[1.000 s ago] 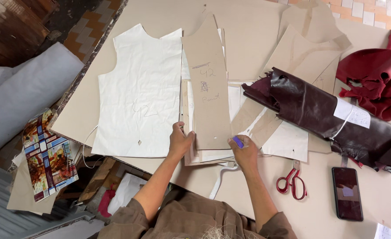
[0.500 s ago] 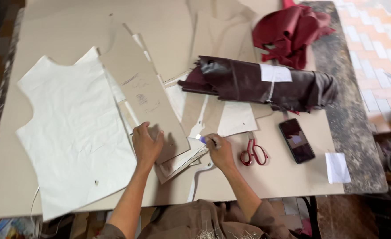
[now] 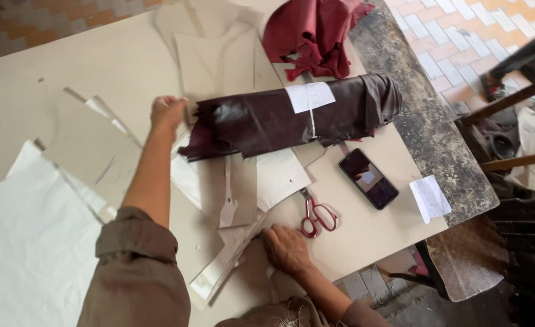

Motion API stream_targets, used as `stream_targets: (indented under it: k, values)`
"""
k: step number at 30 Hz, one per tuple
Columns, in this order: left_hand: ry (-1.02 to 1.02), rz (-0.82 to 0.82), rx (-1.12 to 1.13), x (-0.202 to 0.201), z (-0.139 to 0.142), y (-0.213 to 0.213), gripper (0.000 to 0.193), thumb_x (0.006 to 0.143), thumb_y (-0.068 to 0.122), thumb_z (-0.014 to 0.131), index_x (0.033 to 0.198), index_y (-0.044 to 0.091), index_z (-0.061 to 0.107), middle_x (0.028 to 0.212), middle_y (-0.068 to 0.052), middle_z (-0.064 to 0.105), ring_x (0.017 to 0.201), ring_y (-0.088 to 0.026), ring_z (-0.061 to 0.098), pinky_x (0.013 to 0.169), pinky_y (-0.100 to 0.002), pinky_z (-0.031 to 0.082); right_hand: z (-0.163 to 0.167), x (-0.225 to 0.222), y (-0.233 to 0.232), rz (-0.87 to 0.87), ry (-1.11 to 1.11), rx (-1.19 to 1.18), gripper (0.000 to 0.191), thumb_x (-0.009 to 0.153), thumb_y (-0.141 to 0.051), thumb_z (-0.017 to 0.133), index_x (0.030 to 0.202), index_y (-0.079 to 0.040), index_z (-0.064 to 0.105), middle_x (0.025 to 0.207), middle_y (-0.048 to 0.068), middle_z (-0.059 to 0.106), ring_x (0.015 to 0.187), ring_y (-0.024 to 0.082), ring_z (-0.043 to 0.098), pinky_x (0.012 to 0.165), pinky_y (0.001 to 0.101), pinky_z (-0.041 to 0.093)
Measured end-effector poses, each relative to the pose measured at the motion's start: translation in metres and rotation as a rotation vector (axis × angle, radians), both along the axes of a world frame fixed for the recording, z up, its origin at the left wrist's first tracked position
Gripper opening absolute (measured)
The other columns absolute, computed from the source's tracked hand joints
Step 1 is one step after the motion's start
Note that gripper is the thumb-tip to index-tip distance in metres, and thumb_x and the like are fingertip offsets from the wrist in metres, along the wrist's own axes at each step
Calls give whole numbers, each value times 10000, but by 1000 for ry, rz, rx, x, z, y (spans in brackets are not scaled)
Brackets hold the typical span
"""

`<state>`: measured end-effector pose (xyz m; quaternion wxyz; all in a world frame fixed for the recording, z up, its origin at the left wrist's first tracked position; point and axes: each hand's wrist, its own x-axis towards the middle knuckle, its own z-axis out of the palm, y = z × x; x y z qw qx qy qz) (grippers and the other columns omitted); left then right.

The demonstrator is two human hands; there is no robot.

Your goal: The person measures paper sewing pattern pieces laid on a work table using a purple measuring tape, repositioning the tape across different pattern pieces. They cut a length of ribbon with scissors, move and stack pattern pieces aside, and handle a leather hide piece on the table.

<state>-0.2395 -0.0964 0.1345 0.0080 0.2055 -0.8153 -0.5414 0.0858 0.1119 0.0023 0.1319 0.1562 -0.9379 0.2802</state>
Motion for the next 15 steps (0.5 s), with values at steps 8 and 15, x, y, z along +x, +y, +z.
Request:
stream_targets:
  k: [8, 15]
  values:
    - [64, 191, 191, -131, 7, 33, 659, 816, 255, 744, 1339, 28, 415, 1354, -229, 530, 1199, -303, 613, 993, -423, 523, -19, -8, 8, 60, -76, 9, 312, 780, -141, 710, 1075, -97, 617, 826, 71, 558, 698, 250, 595, 582, 403, 468]
    - [71, 237, 277, -203, -17, 39, 791, 842, 312, 783, 1383, -57, 340, 1443, -272, 448, 1340, -345, 516, 1141, -435, 416, -75, 5, 2, -31, -129, 118, 258, 749, -166, 772, 985, -128, 675, 767, 33, 581, 657, 177, 644, 567, 369, 530]
